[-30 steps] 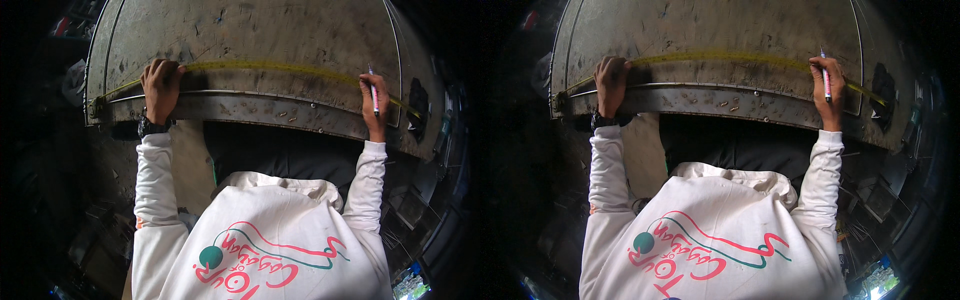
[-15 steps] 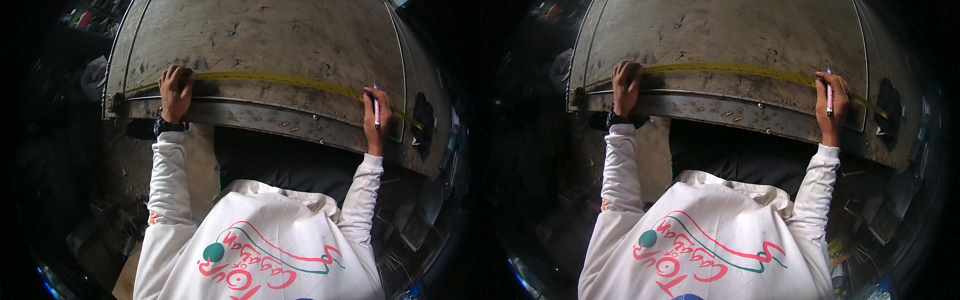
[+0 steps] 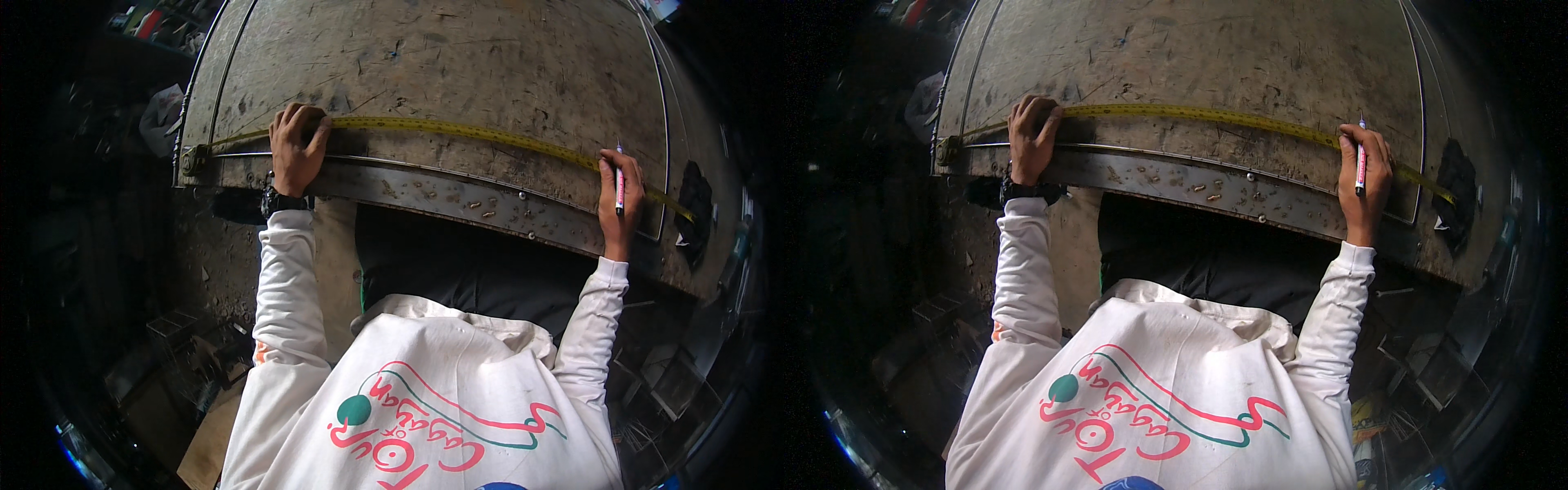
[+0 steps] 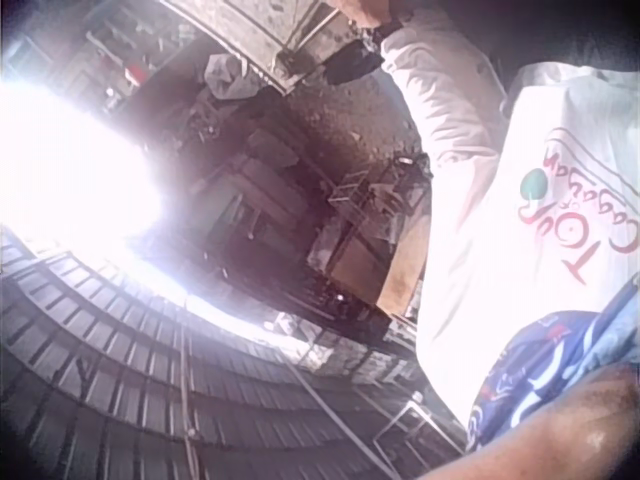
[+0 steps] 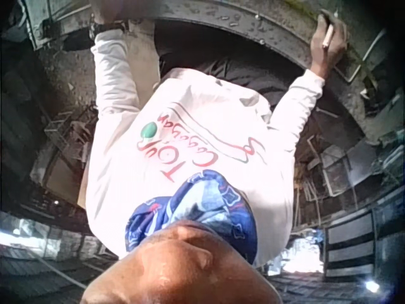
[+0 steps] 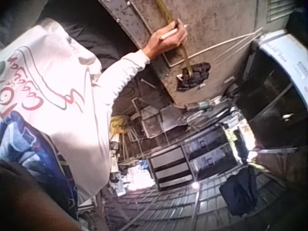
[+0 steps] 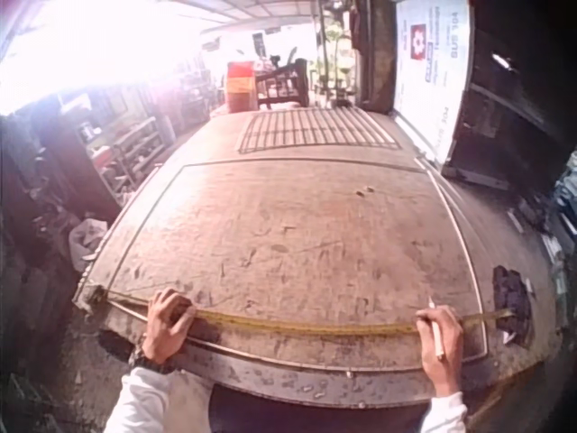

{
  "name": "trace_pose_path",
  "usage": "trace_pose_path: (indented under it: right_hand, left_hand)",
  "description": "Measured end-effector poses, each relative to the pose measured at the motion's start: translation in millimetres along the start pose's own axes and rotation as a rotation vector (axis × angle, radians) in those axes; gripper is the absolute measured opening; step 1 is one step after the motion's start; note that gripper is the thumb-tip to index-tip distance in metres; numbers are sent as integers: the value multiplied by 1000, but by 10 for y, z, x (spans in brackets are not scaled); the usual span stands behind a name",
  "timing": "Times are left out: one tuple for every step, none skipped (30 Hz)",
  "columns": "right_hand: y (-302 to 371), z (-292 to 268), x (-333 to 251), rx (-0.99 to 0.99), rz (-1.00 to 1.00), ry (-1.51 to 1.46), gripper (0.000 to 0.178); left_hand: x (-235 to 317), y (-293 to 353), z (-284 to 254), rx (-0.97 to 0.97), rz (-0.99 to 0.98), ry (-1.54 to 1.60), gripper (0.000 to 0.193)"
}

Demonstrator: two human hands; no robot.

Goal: The person uses a tape measure and a marker to measure and mark a metal sheet on a workbench. They repeatedly extend the tape, align it along the sheet, and make marks at measured intervals.

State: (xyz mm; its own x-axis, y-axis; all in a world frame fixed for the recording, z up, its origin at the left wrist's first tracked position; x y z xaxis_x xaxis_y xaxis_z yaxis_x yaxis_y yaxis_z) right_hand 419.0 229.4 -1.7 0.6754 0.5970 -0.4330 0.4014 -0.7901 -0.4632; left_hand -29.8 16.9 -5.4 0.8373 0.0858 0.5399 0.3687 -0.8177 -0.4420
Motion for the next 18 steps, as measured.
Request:
trace_pose_path:
  right_hand:
    - [1, 4, 3, 0, 0, -1, 11]
    - [2, 6, 1, -1, 4, -2, 11]
    - [1, 6, -2, -2, 8, -2, 11]
    - [-1, 4, -2, -4, 12, -1, 11]
    - [-3, 3, -1, -4, 12, 2, 11]
    - [-6, 2, 1, -5, 12, 5, 11]
    - [-8, 3, 1, -5, 13, 6, 11]
    - [-8, 3, 1, -5, 14, 4, 11]
    - [-8, 3, 0, -5, 15, 1, 11]
    - [-6, 5, -3, -6, 17, -1, 11]
    - [-9, 5, -9, -6, 15, 0, 11]
    - [-16, 4, -18, -6, 13, 1, 10]
    - [-15, 1, -19, -6, 12, 3, 10]
    - [-11, 4, -12, -7, 19, 3, 10]
    - [-6, 9, -4, -8, 26, 4, 10]
    - [-5, 18, -2, -9, 32, 2, 10]
    - [-7, 21, -1, -8, 30, -8, 10]
    - [-9, 21, 0, -6, 28, -18, 10]
  left_hand:
    - [-2, -3, -1, -2, 3, -2, 20]
    - [-7, -6, -3, -4, 5, -4, 20]
    - [-11, -8, -5, -6, 8, -5, 20]
    - [-10, -6, 0, -6, 0, 0, 20]
    - [-9, -3, 3, -7, -8, 6, 20]
    - [-7, -1, 7, -7, -16, 12, 20]
    - [-2, -1, 4, -7, -16, 5, 20]
    - [4, -2, 3, -6, -17, -2, 20]
    - [6, -4, 5, -6, -18, -9, 20]
    - [1, -3, 3, -2, -14, -9, 20]
    - [-9, -2, -2, 2, -10, -9, 21]
    - [-14, -1, -5, 7, -7, -9, 21]
    - [-10, -1, -2, 3, -13, -8, 22]
    - [1, 0, -4, -1, -20, -8, 22]
    - [5, 1, 0, -4, -27, -8, 22]
    - [-4, 3, 0, -3, -28, -9, 23]
    - [-17, 7, 1, -2, -28, -10, 23]
    - [-24, 10, 1, -1, -28, -11, 23]
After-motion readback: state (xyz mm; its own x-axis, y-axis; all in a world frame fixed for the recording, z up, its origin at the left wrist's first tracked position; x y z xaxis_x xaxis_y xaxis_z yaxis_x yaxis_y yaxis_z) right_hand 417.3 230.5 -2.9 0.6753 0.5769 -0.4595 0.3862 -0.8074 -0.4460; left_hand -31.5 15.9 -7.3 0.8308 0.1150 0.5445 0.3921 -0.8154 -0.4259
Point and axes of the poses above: each hand's wrist, its own y-axis away from the middle knuckle, its own z-axis out of the palm, x = y × z, the point moved 1 cm from there along -y, towards the middle knuckle, and after that the axes turned 10 degrees about y, right-handed, at the moved point
